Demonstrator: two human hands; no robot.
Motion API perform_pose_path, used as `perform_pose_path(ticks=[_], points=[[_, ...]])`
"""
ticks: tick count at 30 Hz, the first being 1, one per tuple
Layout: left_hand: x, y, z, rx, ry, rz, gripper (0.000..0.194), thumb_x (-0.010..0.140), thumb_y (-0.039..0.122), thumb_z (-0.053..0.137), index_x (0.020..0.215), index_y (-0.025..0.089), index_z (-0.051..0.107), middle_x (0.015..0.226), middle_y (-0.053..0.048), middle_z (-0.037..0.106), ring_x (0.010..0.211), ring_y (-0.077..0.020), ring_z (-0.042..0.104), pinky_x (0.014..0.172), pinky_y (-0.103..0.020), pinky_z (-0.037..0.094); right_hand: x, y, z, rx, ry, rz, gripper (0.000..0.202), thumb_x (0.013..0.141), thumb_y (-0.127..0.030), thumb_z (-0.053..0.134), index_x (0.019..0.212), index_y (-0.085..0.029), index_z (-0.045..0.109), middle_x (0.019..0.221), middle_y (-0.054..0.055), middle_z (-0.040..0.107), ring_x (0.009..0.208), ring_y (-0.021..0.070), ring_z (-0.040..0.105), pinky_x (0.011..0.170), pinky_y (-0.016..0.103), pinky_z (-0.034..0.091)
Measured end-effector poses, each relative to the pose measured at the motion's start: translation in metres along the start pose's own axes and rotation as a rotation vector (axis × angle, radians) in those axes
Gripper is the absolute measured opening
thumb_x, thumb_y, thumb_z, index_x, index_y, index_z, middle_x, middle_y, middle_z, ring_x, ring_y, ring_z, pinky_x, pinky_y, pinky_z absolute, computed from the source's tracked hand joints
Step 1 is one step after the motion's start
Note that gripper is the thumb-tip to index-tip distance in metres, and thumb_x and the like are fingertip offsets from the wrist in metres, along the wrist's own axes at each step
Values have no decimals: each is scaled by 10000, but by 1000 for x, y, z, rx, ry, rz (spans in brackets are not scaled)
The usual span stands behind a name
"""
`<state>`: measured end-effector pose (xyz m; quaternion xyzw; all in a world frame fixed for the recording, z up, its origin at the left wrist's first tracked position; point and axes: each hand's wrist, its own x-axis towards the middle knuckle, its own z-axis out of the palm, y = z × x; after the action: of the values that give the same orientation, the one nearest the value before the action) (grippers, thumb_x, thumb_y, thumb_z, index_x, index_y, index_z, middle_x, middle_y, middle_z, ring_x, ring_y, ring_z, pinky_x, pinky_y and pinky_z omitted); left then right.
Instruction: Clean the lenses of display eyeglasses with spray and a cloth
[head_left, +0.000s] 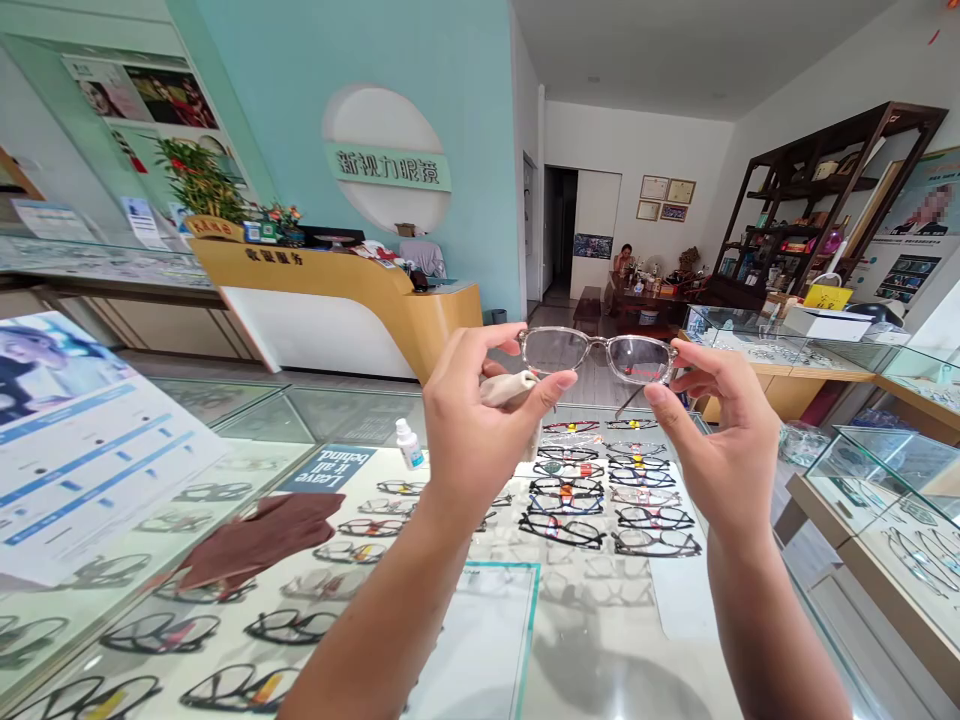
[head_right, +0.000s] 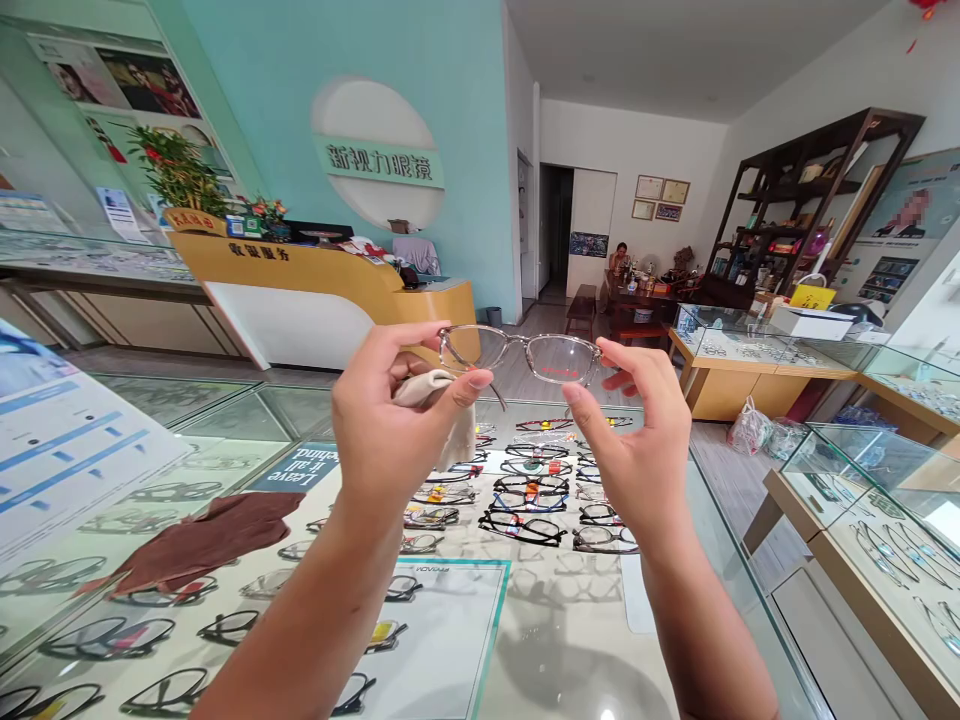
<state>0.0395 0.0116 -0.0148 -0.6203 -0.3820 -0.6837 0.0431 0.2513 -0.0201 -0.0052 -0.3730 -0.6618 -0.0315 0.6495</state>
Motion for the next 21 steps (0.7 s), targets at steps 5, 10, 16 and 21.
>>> perform_pose_path(ticks=[5,10,16,21], points=[[0,2,-1,15,53,55,509,839,624,856,1142,238,718,985,-32,688,732,-152,593,716,-331,528,0,0,0,-19,-21,9,306,957,-382,777,1245,-285,736,1113,53,733,901,199,676,854,418,583],[0,3,-3,52,76,96,497,850,618,848,1145,241,717,966,-40,684,801,-188,638,766,-364,556,1,1,1,-37,-60,7,291,971,-364,763,1247,-274,735,1090,47,742,875,186,678,846,401,577],[1,-2,-1,20,76,79,522,837,630,856,1142,221,744,975,-39,707,748,-156,610,739,-344,533,-1,1,5,-25,-4,-14,302,958,-349,775,1240,-258,722,1099,46,733,894,181,678,838,398,575],[1,-3,-1,5,57,46,528,833,635,858,1153,224,771,982,-34,727,691,-127,585,684,-311,506,-3,1,7,-8,28,-46,306,947,-326,779,1235,-246,713,1094,46,715,941,188,676,828,395,574]])
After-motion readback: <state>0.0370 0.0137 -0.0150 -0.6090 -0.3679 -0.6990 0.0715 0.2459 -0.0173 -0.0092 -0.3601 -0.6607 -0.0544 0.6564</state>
